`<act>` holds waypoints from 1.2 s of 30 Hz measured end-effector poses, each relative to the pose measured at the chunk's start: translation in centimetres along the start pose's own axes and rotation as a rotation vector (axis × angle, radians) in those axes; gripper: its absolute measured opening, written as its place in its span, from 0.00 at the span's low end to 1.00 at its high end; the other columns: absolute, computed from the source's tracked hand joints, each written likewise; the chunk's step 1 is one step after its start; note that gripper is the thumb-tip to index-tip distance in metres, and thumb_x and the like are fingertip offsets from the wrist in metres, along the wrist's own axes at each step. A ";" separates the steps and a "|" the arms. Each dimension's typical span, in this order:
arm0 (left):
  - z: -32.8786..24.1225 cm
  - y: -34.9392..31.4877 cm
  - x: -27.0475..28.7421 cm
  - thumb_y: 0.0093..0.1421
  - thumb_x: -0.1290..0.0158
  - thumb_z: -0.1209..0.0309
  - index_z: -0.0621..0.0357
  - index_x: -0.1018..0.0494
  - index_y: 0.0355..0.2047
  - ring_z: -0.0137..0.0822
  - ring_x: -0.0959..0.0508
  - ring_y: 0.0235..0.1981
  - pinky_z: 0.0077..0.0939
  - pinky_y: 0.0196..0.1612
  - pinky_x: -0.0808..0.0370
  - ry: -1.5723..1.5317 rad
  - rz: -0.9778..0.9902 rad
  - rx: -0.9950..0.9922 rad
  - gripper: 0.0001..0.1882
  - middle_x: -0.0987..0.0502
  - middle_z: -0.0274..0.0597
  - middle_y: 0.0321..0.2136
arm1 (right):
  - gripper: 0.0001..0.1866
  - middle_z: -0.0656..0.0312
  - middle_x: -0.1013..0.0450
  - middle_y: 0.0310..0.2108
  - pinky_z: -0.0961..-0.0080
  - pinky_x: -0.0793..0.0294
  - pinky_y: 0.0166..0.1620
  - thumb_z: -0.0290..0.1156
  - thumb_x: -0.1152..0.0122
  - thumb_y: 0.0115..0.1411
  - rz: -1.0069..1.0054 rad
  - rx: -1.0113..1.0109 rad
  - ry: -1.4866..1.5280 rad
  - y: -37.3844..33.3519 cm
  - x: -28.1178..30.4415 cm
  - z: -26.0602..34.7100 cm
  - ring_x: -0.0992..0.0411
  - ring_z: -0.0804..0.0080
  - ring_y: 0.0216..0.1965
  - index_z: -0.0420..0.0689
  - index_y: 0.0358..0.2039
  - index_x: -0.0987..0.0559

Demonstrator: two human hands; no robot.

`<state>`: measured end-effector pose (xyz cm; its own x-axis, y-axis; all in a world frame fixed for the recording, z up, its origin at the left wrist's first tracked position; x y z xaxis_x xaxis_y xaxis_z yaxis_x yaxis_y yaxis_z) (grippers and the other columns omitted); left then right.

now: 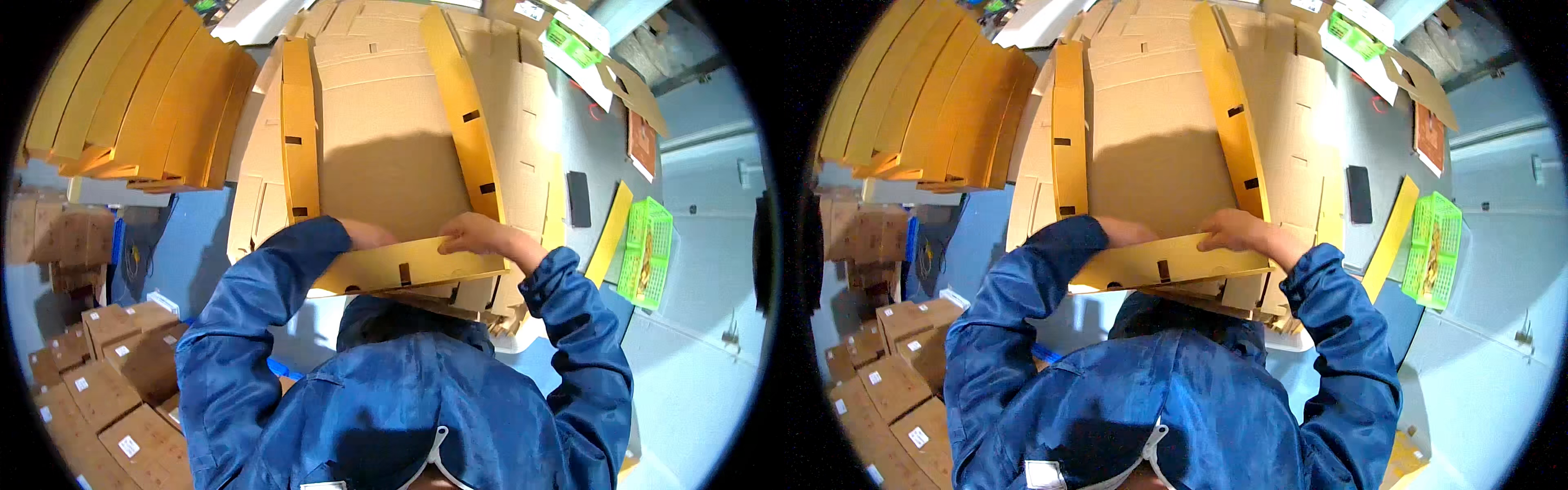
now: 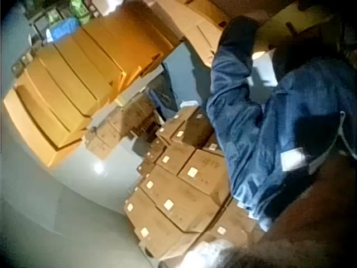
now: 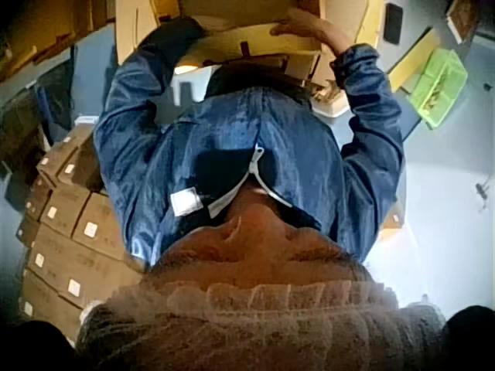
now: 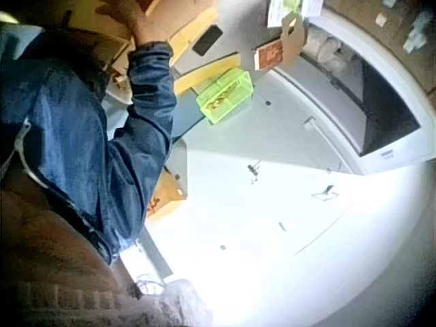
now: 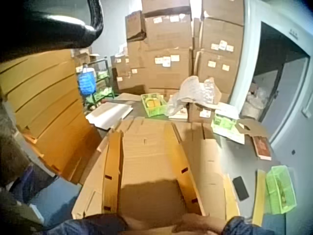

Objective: The person assembles a cardboard box by folding its flaps and inserting yellow plastic dividers. They then place a white sheet of paper inside the box and add more dividers to create compartments. The person works on a table surrounded by stacks of cardboard and packaging materials.

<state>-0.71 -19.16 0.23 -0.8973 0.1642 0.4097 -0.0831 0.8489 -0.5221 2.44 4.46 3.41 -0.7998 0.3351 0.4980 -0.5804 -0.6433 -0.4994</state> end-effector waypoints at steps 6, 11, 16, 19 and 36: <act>-1.6 -10.0 -2.4 0.57 0.49 0.67 0.62 0.29 0.40 0.51 0.30 0.46 0.41 0.50 0.34 0.125 -1.012 0.225 0.13 0.29 0.53 0.40 | 0.16 0.59 0.23 0.29 0.72 0.30 0.36 0.38 0.38 0.53 0.214 -0.205 0.224 3.9 2.0 -2.1 0.29 0.71 0.30 0.38 0.36 0.20; -2.1 -9.8 -7.2 0.50 0.41 0.69 0.66 0.37 0.52 0.51 0.38 0.56 0.40 0.59 0.39 0.296 -0.960 0.185 0.30 0.36 0.52 0.53 | 0.15 0.55 0.24 0.31 0.71 0.29 0.38 0.35 0.39 0.52 0.137 -0.147 0.155 4.5 4.1 -1.5 0.27 0.65 0.33 0.39 0.37 0.21; -1.6 -9.5 -7.6 0.49 0.40 0.71 0.65 0.38 0.54 0.50 0.39 0.58 0.38 0.61 0.41 0.266 -0.920 0.210 0.32 0.38 0.49 0.56 | 0.22 0.52 0.33 0.49 0.60 0.37 0.54 0.30 0.39 0.48 -0.504 0.232 -0.511 -2.6 2.0 0.6 0.36 0.52 0.51 0.44 0.46 0.29; -1.8 -9.5 -7.2 0.48 0.40 0.70 0.66 0.36 0.52 0.50 0.37 0.56 0.38 0.59 0.39 0.260 -0.945 0.195 0.31 0.35 0.50 0.53 | 0.27 0.48 0.39 0.54 0.62 0.42 0.60 0.29 0.40 0.48 -0.461 0.095 -0.654 -5.4 0.0 2.3 0.41 0.50 0.57 0.39 0.51 0.33; 0.9 -8.5 -6.4 0.51 0.48 0.70 0.60 0.30 0.34 0.47 0.27 0.35 0.38 0.40 0.32 0.576 -0.571 0.431 0.10 0.29 0.49 0.29 | 0.02 0.57 0.30 0.24 0.68 0.37 0.43 0.27 0.46 0.48 -0.308 0.102 -1.005 -2.4 -2.0 -1.4 0.31 0.63 0.32 0.45 0.25 0.26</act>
Point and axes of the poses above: each hand's wrist, its own y-axis towards the middle knuckle, its own x-axis out of the back of the hand, z = x × y, the point moved 2 cm from there along y, towards the middle knuckle
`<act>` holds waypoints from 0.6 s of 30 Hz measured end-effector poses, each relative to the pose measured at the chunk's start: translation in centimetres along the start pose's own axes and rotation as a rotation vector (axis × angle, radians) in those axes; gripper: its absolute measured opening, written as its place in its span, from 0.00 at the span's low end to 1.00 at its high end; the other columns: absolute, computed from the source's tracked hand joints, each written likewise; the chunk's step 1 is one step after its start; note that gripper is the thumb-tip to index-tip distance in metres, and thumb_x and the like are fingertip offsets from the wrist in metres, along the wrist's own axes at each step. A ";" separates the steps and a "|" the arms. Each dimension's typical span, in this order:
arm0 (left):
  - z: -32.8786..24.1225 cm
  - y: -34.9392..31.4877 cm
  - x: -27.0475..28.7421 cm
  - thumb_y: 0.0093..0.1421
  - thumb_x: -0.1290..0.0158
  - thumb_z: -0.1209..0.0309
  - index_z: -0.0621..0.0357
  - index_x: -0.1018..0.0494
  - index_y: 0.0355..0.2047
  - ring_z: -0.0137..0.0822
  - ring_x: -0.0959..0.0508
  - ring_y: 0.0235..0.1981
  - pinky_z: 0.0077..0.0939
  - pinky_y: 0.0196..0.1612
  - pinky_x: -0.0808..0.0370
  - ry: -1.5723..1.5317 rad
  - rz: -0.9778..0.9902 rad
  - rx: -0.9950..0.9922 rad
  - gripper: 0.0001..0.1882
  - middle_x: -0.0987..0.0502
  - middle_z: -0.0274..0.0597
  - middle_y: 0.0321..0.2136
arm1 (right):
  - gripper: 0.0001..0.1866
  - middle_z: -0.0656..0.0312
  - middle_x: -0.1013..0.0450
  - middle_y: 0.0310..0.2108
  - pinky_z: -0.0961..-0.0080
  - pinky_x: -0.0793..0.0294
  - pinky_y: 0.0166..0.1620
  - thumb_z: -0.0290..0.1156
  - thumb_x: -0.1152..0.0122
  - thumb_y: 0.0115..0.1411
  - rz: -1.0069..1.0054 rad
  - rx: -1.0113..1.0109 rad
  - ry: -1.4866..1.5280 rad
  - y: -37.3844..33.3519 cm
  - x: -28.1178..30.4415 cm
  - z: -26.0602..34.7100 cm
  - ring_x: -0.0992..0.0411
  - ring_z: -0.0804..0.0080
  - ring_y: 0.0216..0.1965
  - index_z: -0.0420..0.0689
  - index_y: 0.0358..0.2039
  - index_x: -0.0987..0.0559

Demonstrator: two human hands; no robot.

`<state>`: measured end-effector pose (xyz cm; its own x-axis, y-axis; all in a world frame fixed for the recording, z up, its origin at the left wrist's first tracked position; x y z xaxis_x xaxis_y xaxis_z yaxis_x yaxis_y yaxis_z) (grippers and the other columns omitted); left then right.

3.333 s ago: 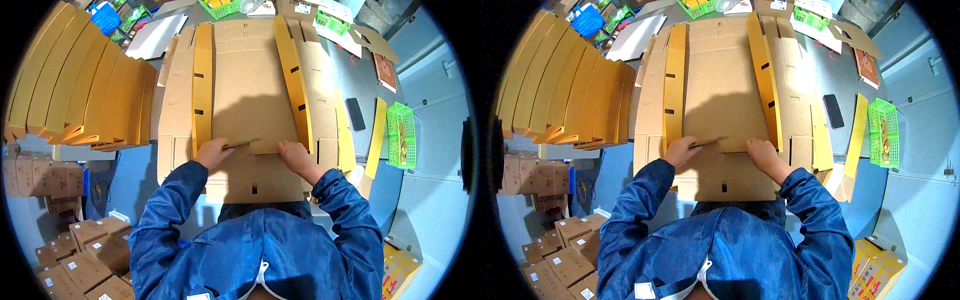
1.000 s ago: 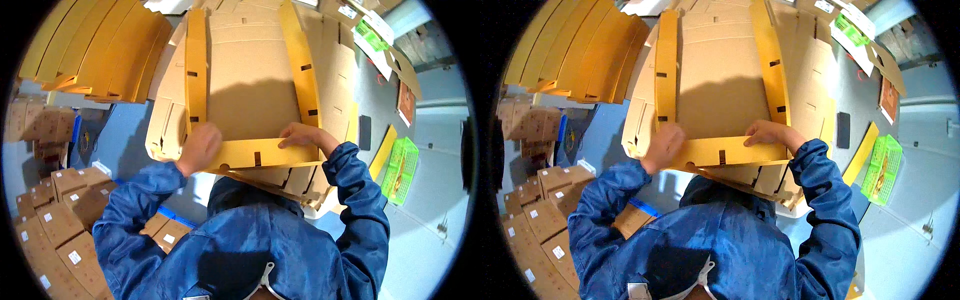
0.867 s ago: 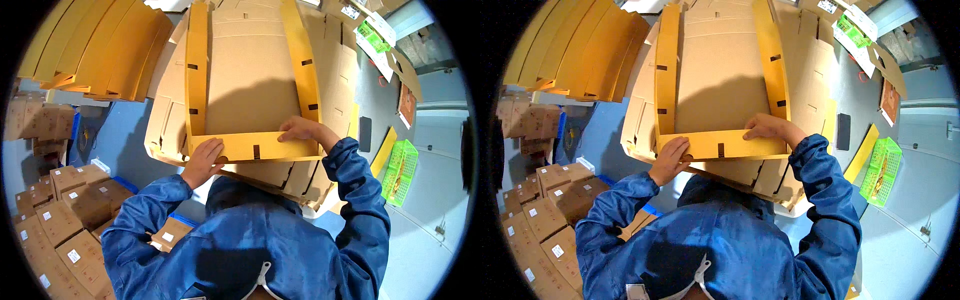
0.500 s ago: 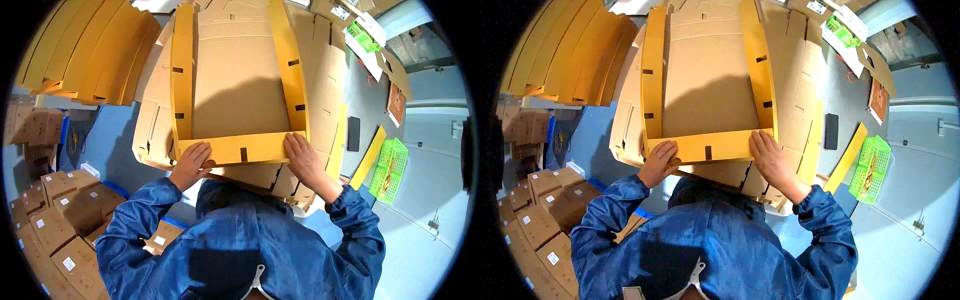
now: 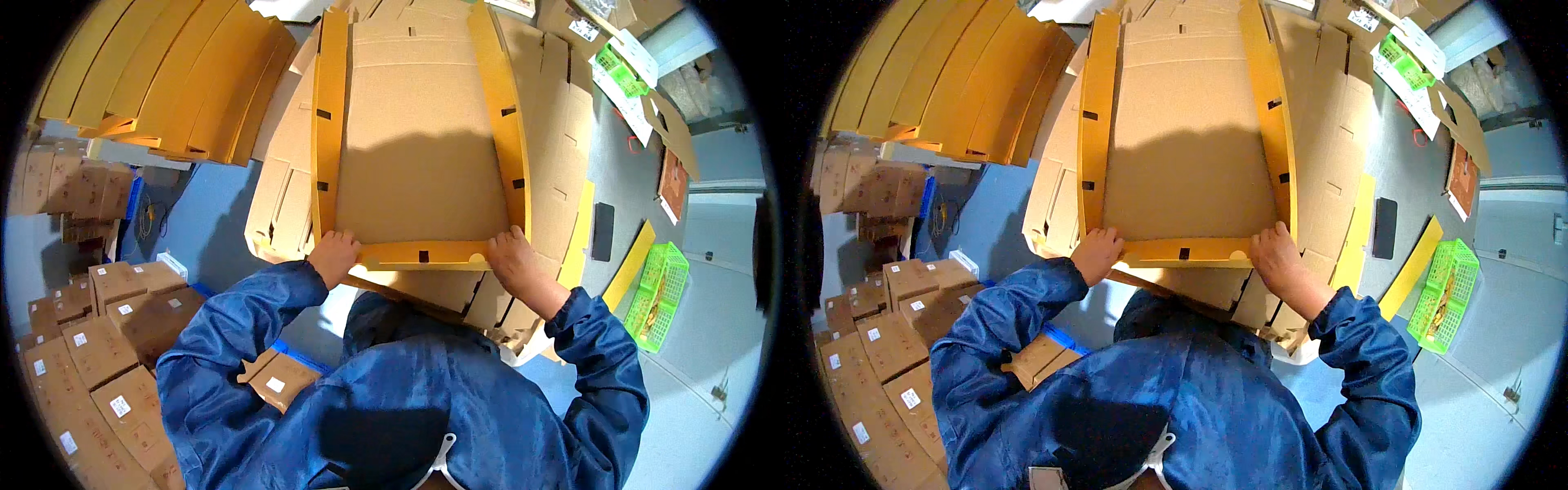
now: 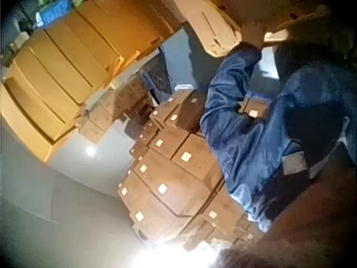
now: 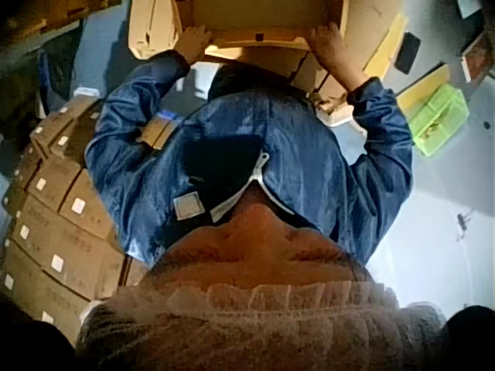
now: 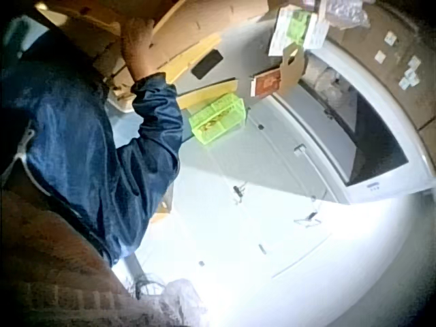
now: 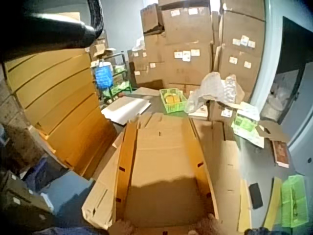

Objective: The person assembles a cardboard box by folding its flaps and inserting yellow plastic dividers. They then place a white sheet of paper inside the box and add more dividers to create compartments. The person works on a table surrounded by stacks of cardboard and packaging materials.

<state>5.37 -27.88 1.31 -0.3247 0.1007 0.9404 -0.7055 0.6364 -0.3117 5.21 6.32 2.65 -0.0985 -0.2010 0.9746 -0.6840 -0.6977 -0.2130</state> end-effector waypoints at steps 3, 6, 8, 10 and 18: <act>0.9 0.2 -0.9 0.50 0.50 0.77 0.60 0.26 0.34 0.51 0.25 0.36 0.41 0.39 0.28 -0.145 0.207 -0.017 0.09 0.26 0.50 0.31 | 0.05 0.58 0.26 0.25 0.68 0.31 0.37 0.26 0.45 0.50 0.174 -0.015 0.211 0.5 -1.7 -0.6 0.26 0.63 0.32 0.47 0.27 0.22; 1.4 1.2 -0.9 0.48 0.48 0.77 0.62 0.29 0.42 0.56 0.24 0.37 0.45 0.39 0.26 -0.187 0.440 -0.074 0.18 0.26 0.54 0.34 | 0.05 0.54 0.24 0.25 0.65 0.27 0.34 0.25 0.44 0.49 0.305 -0.059 0.287 0.9 -1.7 -0.8 0.23 0.59 0.31 0.44 0.28 0.22; 1.5 1.6 -0.7 0.48 0.48 0.76 0.63 0.28 0.41 0.54 0.23 0.37 0.46 0.39 0.26 -0.177 0.517 -0.081 0.17 0.24 0.56 0.34 | 0.07 0.53 0.23 0.27 0.63 0.25 0.34 0.24 0.43 0.47 0.357 -0.045 0.318 1.2 -2.8 -1.2 0.23 0.56 0.31 0.44 0.29 0.22; 1.8 1.8 -1.5 0.48 0.48 0.75 0.63 0.27 0.39 0.54 0.23 0.37 0.46 0.39 0.26 -0.150 0.520 -0.098 0.16 0.23 0.56 0.33 | 0.08 0.52 0.23 0.28 0.62 0.24 0.34 0.24 0.43 0.47 0.382 -0.032 0.306 1.7 -2.0 -1.3 0.23 0.56 0.31 0.44 0.30 0.21; -8.1 0.0 0.1 0.46 0.41 0.65 0.62 0.27 0.38 0.53 0.30 0.45 0.43 0.50 0.33 -0.391 0.091 -0.176 0.20 0.28 0.54 0.40 | 0.10 0.53 0.31 0.47 0.65 0.34 0.51 0.31 0.44 0.52 0.208 -0.139 0.240 -3.0 -3.3 -5.8 0.34 0.56 0.50 0.45 0.35 0.24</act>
Point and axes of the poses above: each hand's wrist, its own y-axis towards the middle knuckle, its own x-axis out of the back of the hand, z = x × y, the point moved 2 cm from there along y, towards the middle knuckle
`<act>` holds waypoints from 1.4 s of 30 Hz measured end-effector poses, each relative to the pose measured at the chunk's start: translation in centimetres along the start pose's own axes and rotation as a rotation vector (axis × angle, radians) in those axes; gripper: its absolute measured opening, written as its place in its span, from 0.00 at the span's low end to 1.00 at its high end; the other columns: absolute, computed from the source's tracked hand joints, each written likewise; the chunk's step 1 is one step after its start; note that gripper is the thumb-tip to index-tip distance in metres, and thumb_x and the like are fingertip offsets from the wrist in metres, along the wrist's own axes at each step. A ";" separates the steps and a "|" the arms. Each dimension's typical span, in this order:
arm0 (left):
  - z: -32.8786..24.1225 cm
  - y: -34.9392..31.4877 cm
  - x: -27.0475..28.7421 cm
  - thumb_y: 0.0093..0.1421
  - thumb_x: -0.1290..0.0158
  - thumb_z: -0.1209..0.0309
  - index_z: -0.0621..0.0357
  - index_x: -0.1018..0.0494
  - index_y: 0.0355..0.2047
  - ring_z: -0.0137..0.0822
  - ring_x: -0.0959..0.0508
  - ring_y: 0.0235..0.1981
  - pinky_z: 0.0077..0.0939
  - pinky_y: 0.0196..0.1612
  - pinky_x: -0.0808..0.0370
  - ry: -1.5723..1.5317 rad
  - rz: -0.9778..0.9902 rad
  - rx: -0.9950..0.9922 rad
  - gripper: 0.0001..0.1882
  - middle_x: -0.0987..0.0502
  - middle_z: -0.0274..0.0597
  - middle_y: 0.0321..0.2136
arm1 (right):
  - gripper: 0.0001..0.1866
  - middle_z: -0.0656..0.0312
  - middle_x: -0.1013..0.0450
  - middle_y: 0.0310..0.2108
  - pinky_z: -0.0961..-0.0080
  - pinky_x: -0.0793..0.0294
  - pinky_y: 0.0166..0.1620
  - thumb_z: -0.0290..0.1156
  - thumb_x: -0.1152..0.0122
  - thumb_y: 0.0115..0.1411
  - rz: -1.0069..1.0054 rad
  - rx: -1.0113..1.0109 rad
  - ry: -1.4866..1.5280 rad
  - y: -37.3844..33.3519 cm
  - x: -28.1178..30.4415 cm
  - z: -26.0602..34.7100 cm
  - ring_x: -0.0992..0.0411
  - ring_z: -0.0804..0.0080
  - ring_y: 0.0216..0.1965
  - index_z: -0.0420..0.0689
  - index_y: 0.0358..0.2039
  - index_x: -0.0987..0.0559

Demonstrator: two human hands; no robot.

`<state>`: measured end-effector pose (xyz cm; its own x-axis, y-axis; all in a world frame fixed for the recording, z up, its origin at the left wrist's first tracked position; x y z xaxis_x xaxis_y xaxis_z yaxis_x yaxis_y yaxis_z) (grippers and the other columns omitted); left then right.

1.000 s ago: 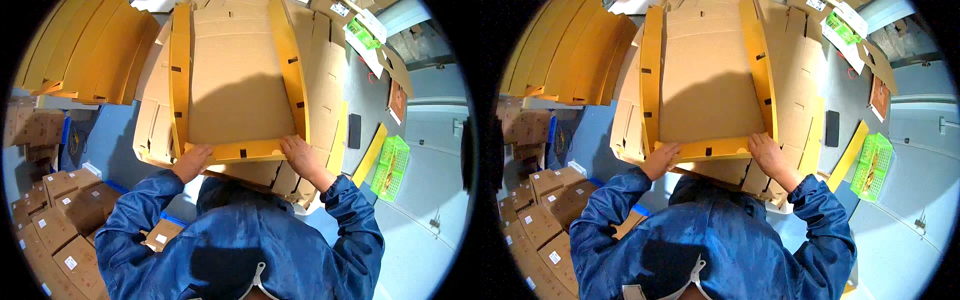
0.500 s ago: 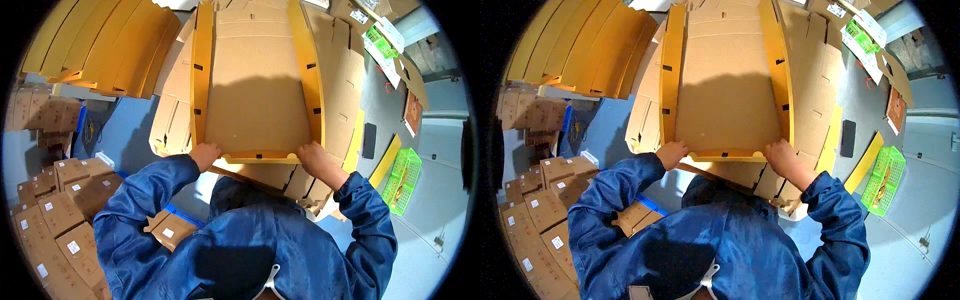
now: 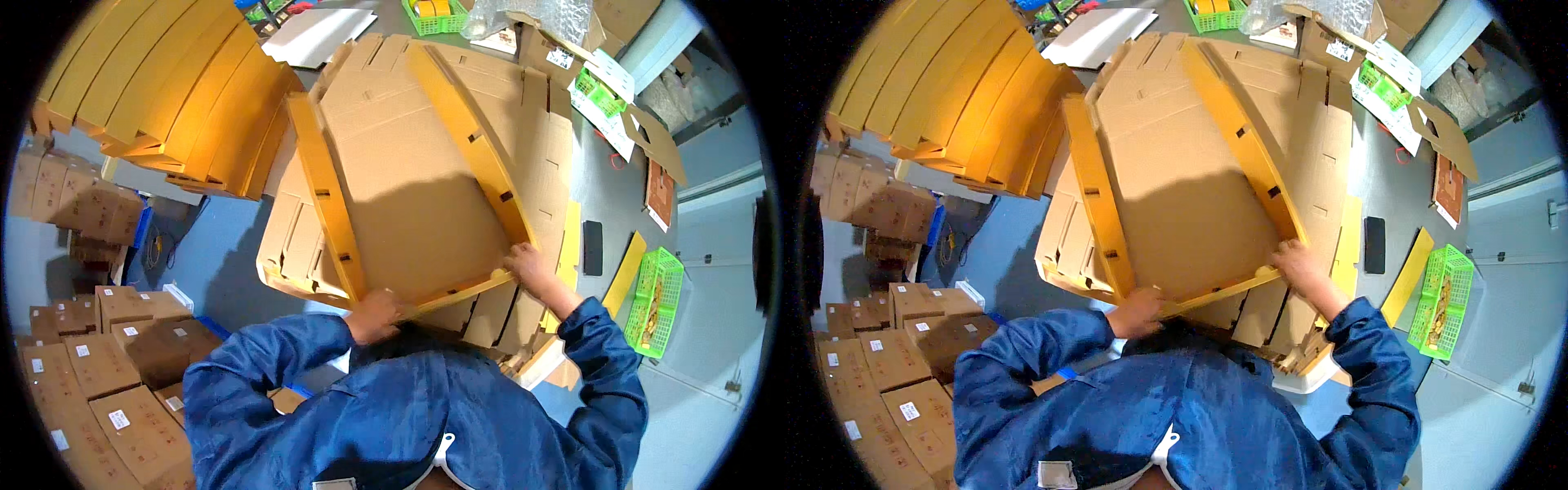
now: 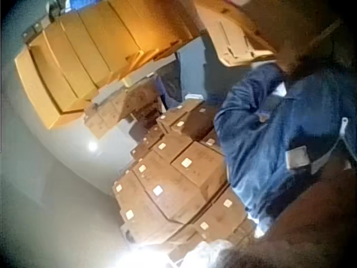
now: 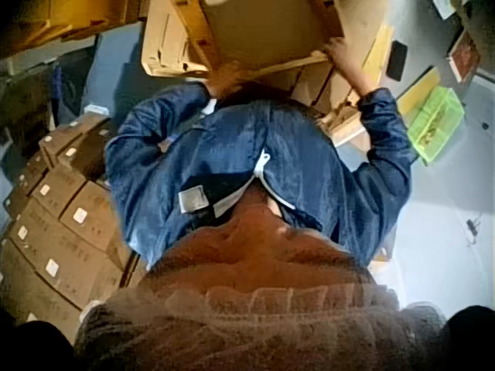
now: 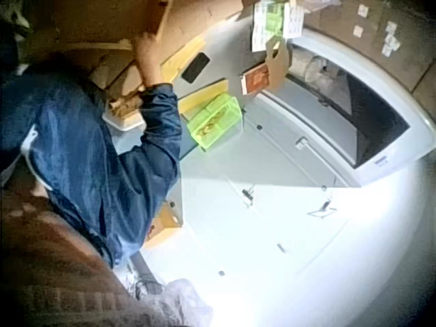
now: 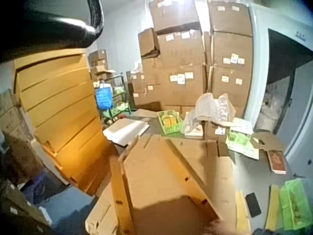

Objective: The person assembles a cardboard box by folding its flaps and inserting yellow plastic dividers. They then place a white sheet of paper inside the box and add more dividers to create compartments. The person works on a table surrounded by stacks of cardboard and packaging materials.

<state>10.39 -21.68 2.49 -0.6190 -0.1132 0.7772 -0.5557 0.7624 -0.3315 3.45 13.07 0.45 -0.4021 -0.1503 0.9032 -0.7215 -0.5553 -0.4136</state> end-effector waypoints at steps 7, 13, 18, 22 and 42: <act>-4.9 -1.3 4.4 0.55 0.49 0.75 0.59 0.34 0.50 0.54 0.35 0.55 0.40 0.56 0.36 -0.305 -0.300 -0.299 0.20 0.35 0.55 0.52 | 0.23 0.42 0.41 0.57 0.61 0.45 0.62 0.28 0.49 0.54 -0.797 -0.166 0.056 1.1 9.4 -8.5 0.45 0.46 0.60 0.38 0.52 0.33; 6.9 -4.6 11.6 0.53 0.49 0.81 0.60 0.30 0.46 0.54 0.32 0.51 0.40 0.54 0.32 -0.065 -0.712 0.031 0.18 0.30 0.52 0.47 | 0.27 0.54 0.34 0.52 0.59 0.46 0.62 0.35 0.42 0.49 -0.436 0.613 0.095 3.9 5.5 16.4 0.38 0.60 0.56 0.45 0.51 0.30; 16.7 -4.7 16.9 0.56 0.56 0.76 0.57 0.38 0.55 0.48 0.34 0.55 0.39 0.57 0.37 0.532 -0.446 0.307 0.24 0.35 0.47 0.55 | 0.14 0.57 0.29 0.40 0.58 0.43 0.60 0.31 0.48 0.50 -0.011 0.456 0.049 4.1 2.7 15.5 0.35 0.60 0.52 0.44 0.39 0.26; 18.7 0.0 19.4 0.57 0.56 0.73 0.46 0.42 0.60 0.41 0.45 0.64 0.39 0.66 0.48 1.069 -0.321 0.002 0.28 0.46 0.37 0.63 | 0.09 0.60 0.28 0.36 0.59 0.48 0.62 0.31 0.48 0.50 -0.241 0.196 -0.211 1.9 0.6 8.8 0.33 0.63 0.46 0.47 0.32 0.24; 7.6 4.4 8.3 0.55 0.53 0.68 0.50 0.27 0.26 0.33 0.28 0.36 0.31 0.38 0.34 0.681 0.578 -1.029 0.05 0.27 0.31 0.27 | 0.05 0.52 0.26 0.22 0.59 0.27 0.31 0.32 0.43 0.50 -0.287 -0.397 0.369 -3.4 1.9 2.1 0.25 0.52 0.27 0.45 0.25 0.24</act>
Point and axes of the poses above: each hand's wrist, its own y-axis towards the middle knuckle, its own x-axis out of the back of the hand, z = x × y, the point moved 2 cm from there along y, towards the middle knuckle
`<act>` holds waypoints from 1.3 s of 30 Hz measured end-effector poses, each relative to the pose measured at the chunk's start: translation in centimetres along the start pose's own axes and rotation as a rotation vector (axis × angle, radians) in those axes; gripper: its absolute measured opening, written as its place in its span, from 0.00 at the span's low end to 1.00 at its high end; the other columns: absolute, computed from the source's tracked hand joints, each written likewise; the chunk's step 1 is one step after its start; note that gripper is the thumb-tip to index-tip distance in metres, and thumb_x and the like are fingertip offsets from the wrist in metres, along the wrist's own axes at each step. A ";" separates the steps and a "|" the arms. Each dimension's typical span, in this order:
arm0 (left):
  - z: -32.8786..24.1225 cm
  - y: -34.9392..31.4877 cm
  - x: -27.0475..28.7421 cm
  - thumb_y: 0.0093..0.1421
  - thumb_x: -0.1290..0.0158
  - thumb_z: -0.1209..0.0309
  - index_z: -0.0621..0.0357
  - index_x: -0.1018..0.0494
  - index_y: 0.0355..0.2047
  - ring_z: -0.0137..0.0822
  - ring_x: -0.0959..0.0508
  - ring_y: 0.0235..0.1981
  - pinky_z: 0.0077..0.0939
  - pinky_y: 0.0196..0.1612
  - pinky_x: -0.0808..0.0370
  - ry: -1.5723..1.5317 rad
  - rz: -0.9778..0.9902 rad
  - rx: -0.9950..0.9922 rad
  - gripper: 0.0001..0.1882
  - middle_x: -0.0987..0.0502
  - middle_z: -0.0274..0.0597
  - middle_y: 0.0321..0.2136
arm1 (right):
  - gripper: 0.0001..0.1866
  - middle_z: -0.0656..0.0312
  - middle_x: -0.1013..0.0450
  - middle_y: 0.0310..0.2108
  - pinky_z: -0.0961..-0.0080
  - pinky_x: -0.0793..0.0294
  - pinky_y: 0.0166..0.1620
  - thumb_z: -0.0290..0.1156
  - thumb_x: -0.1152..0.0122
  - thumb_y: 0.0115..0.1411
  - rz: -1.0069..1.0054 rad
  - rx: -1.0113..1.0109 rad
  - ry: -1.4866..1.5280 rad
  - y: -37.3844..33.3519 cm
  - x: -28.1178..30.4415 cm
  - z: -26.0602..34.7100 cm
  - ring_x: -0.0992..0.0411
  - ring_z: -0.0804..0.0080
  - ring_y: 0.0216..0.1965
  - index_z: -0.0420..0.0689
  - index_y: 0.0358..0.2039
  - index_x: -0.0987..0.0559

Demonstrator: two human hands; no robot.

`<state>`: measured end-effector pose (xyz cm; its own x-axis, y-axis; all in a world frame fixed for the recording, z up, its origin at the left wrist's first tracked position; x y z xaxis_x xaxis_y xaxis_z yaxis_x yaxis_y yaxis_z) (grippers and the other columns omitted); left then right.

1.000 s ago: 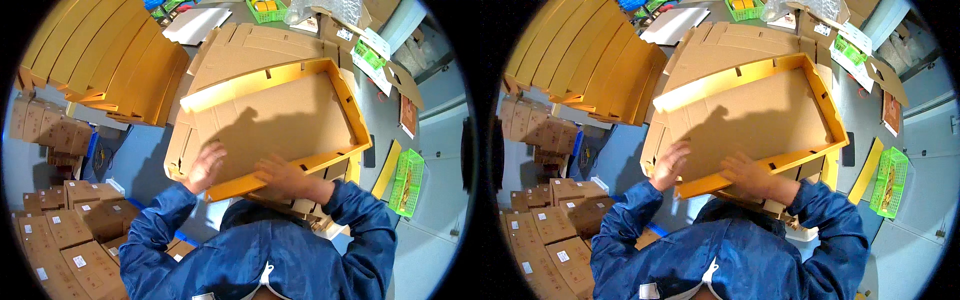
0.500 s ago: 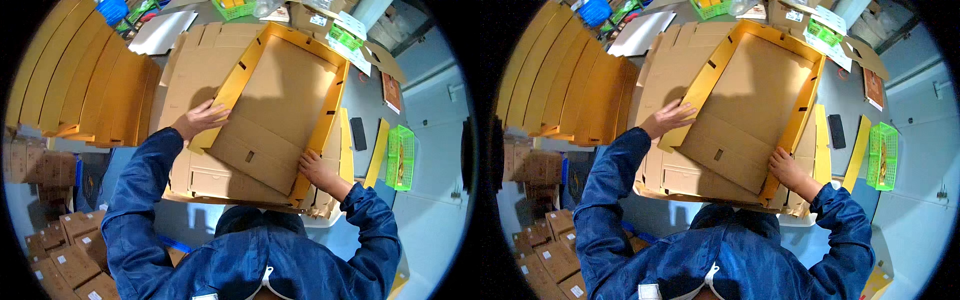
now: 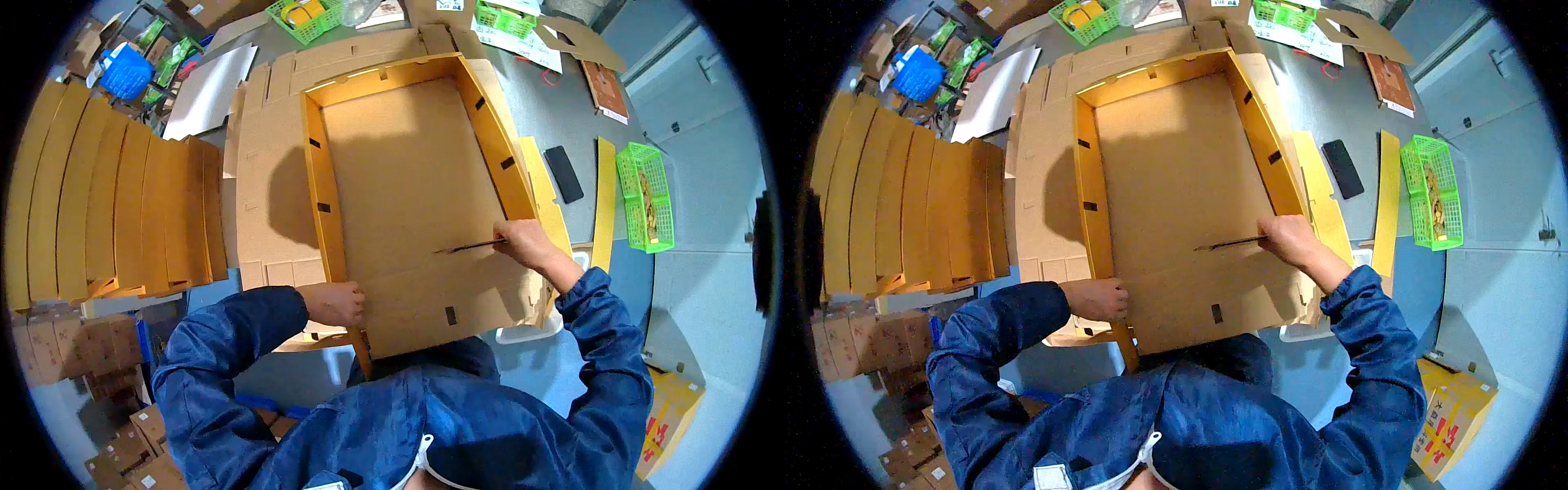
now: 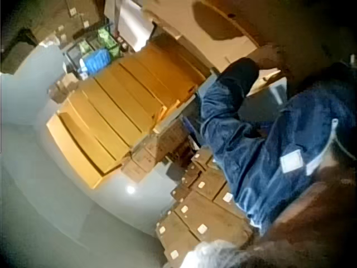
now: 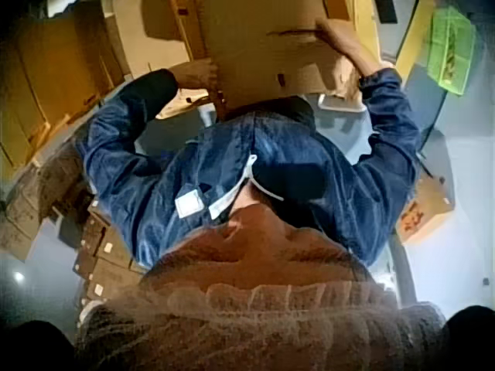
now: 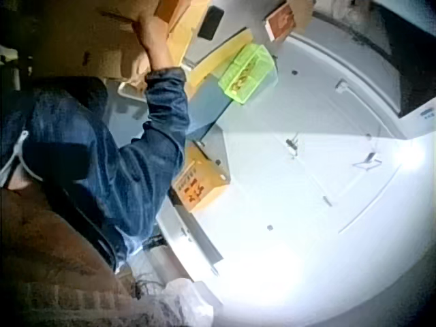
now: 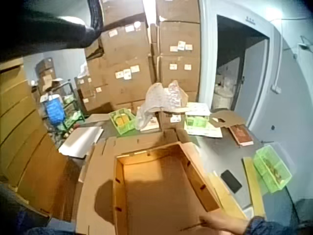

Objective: The person assembles a cardboard box by folding its flaps and inserting yellow plastic dividers. They then place a white sheet of paper inside the box and add more dividers to create compartments. The person works on a table surrounded by stacks of cardboard and packaging materials.

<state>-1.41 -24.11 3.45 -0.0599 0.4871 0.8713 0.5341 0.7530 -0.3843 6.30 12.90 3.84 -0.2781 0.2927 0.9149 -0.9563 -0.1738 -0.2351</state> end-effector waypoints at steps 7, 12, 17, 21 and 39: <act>0.5 1.6 -1.6 0.56 0.52 0.69 0.50 0.23 0.31 0.39 0.26 0.41 0.37 0.40 0.30 -0.114 0.175 0.326 0.08 0.25 0.37 0.34 | 0.06 0.50 0.25 0.23 0.60 0.25 0.30 0.29 0.42 0.48 0.086 0.015 -0.168 4.0 -5.0 0.2 0.25 0.52 0.28 0.42 0.26 0.21; 2.4 -0.2 0.8 0.59 0.53 0.72 0.58 0.28 0.42 0.50 0.26 0.39 0.40 0.42 0.28 -0.666 -0.267 0.339 0.11 0.25 0.50 0.34 | 0.07 0.52 0.24 0.23 0.61 0.25 0.30 0.32 0.41 0.48 0.130 0.008 -0.246 3.9 -4.0 0.6 0.24 0.54 0.28 0.41 0.23 0.21; 5.6 -0.6 -1.4 0.61 0.52 0.66 0.59 0.30 0.48 0.52 0.25 0.41 0.37 0.44 0.28 -0.966 -0.627 1.089 0.16 0.24 0.53 0.38 | 0.06 0.51 0.25 0.23 0.60 0.25 0.31 0.28 0.45 0.48 -0.069 0.150 -0.115 3.5 -4.4 2.4 0.25 0.52 0.28 0.42 0.22 0.21; 5.6 1.7 1.9 0.59 0.50 0.61 0.58 0.28 0.44 0.51 0.24 0.40 0.38 0.42 0.27 -0.758 -0.646 1.219 0.17 0.24 0.53 0.39 | 0.07 0.51 0.25 0.23 0.60 0.25 0.31 0.27 0.48 0.49 0.092 0.158 -0.169 3.2 -5.4 3.1 0.25 0.52 0.28 0.41 0.24 0.21; 3.7 6.9 4.6 0.59 0.51 0.64 0.56 0.32 0.32 0.43 0.26 0.33 0.34 0.38 0.27 -0.120 -0.682 0.597 0.09 0.29 0.44 0.30 | 0.05 0.55 0.24 0.24 0.61 0.26 0.30 0.26 0.43 0.45 -0.099 0.206 -0.142 3.4 -5.7 3.4 0.24 0.56 0.27 0.44 0.24 0.20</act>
<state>-1.11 -15.06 3.65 -0.3075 -0.1299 0.9426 -0.1724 0.9819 0.0791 4.93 7.46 -1.11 -0.1552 0.1859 0.9702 -0.9357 -0.3425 -0.0840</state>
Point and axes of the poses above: each hand's wrist, its own y-axis towards the middle knuckle, its own x-axis out of the back of the hand, z = x × y, the point moved 2 cm from there along y, towards the middle knuckle
